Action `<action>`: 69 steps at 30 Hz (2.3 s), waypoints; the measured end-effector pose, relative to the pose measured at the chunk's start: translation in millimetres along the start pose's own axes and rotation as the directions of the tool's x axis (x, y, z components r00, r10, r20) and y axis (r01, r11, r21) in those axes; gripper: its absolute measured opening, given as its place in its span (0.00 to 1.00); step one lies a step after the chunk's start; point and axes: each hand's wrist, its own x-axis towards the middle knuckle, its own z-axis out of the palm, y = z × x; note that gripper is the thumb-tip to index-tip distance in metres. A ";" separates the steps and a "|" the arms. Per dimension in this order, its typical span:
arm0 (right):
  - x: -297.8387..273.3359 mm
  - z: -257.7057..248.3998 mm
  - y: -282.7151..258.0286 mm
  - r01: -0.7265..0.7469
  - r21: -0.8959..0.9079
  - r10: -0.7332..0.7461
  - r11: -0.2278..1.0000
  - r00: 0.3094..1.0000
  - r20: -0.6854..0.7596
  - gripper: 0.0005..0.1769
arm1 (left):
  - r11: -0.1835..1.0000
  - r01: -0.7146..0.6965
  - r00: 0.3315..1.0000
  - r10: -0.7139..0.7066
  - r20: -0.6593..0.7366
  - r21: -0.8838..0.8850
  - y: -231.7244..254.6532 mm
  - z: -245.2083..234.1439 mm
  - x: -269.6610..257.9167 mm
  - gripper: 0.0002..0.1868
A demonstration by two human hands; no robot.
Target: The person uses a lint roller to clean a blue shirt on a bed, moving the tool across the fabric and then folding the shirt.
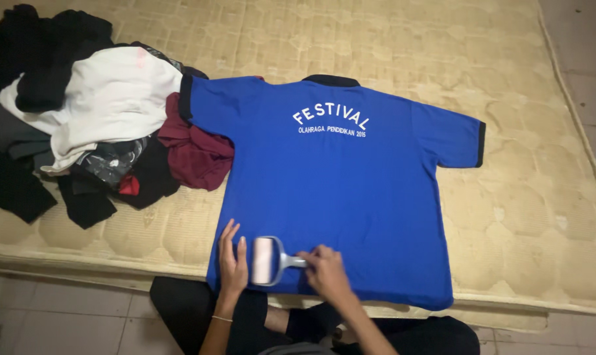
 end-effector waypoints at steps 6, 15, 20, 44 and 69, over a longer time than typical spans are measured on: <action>-5.2 -1.9 -1.3 0.000 0.023 0.001 1.000 0.999 -0.048 0.24 | 0.994 -0.062 0.996 0.056 0.068 0.087 6.0 16.9 -4.9 0.25; -92.9 -115.8 198.8 -0.225 -0.185 0.146 0.957 0.919 -0.365 0.23 | 0.968 -0.197 0.965 0.162 0.208 0.156 19.6 52.2 -24.1 0.23; -132.6 -146.9 249.6 -0.456 -0.059 0.414 0.888 0.850 -0.327 0.24 | 0.980 -0.165 0.970 0.141 0.198 0.114 21.7 51.2 -22.1 0.23; -6.8 -63.0 78.2 -0.115 0.042 0.117 0.993 0.992 -0.056 0.26 | 0.979 -0.137 0.988 0.124 0.091 0.154 31.4 53.3 -16.1 0.19; 38.6 -124.1 162.8 -0.043 -0.309 -0.012 0.950 0.984 -0.176 0.17 | 0.713 -0.140 0.987 0.044 0.155 0.687 -30.2 -13.4 -12.6 0.35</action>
